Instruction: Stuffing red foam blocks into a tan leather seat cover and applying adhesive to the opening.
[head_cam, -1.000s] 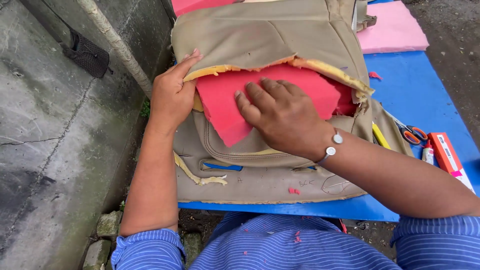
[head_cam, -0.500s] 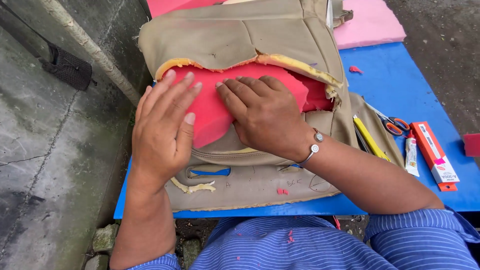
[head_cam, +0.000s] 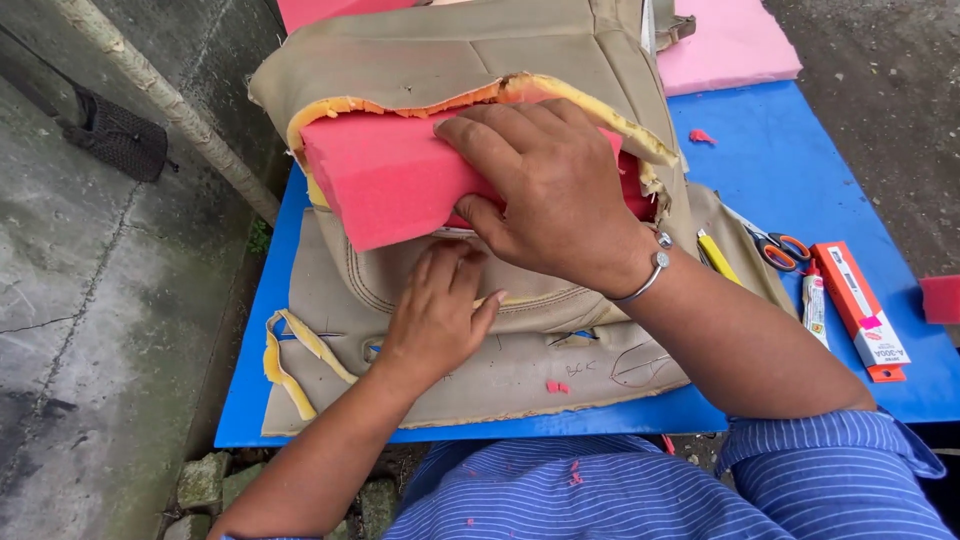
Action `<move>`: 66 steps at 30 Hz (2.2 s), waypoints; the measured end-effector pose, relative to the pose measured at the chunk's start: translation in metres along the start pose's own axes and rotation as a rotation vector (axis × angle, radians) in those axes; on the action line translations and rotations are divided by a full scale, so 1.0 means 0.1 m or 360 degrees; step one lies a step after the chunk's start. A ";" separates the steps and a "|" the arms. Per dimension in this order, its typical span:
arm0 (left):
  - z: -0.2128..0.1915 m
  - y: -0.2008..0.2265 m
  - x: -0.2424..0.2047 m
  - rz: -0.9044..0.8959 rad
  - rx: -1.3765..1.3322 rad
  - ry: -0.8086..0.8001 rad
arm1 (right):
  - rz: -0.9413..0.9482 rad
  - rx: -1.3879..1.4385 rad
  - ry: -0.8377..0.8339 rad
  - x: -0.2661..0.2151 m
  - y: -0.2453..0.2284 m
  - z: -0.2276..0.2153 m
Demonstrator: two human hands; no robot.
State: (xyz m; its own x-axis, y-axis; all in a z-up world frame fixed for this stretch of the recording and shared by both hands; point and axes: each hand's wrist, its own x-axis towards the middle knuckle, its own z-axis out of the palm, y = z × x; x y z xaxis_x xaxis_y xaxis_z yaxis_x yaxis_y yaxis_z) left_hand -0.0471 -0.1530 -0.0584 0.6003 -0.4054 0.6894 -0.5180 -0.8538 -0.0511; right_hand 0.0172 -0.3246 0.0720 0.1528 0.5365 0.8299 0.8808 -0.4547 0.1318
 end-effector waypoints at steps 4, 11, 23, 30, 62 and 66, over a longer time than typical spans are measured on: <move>0.51 -0.31 -0.18 -0.0462 0.0002 -0.0137 | -0.0111 -0.0052 -0.0565 -0.05 -0.24 0.04; 1.24 -0.54 -0.17 -0.0903 -0.0485 0.0168 | -0.0194 -0.0257 -0.0530 -0.49 -0.30 0.55; 0.61 -0.14 0.51 -0.1224 0.0135 -0.0103 | 0.0037 -0.0240 -0.0652 -0.02 -0.24 0.69; -0.70 -0.43 0.17 -0.0319 -0.0769 -0.1056 | 0.0086 0.0021 -0.0762 -0.08 0.09 0.27; -0.39 -0.62 0.50 -0.1309 -0.0513 -0.0770 | -0.0153 -0.0030 -0.0271 -0.49 -0.12 0.46; -0.25 -0.73 0.36 -0.1284 -0.0629 -0.0774 | -0.0234 -0.0207 -0.0139 -0.34 -0.16 0.45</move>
State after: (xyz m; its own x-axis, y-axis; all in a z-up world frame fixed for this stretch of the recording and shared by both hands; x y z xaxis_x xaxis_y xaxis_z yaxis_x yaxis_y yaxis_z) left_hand -0.0025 -0.0971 -0.0121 0.9961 0.0792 0.0400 0.0393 -0.7981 0.6013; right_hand 0.0180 -0.3041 0.0171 0.0704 0.6609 0.7472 0.8321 -0.4520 0.3214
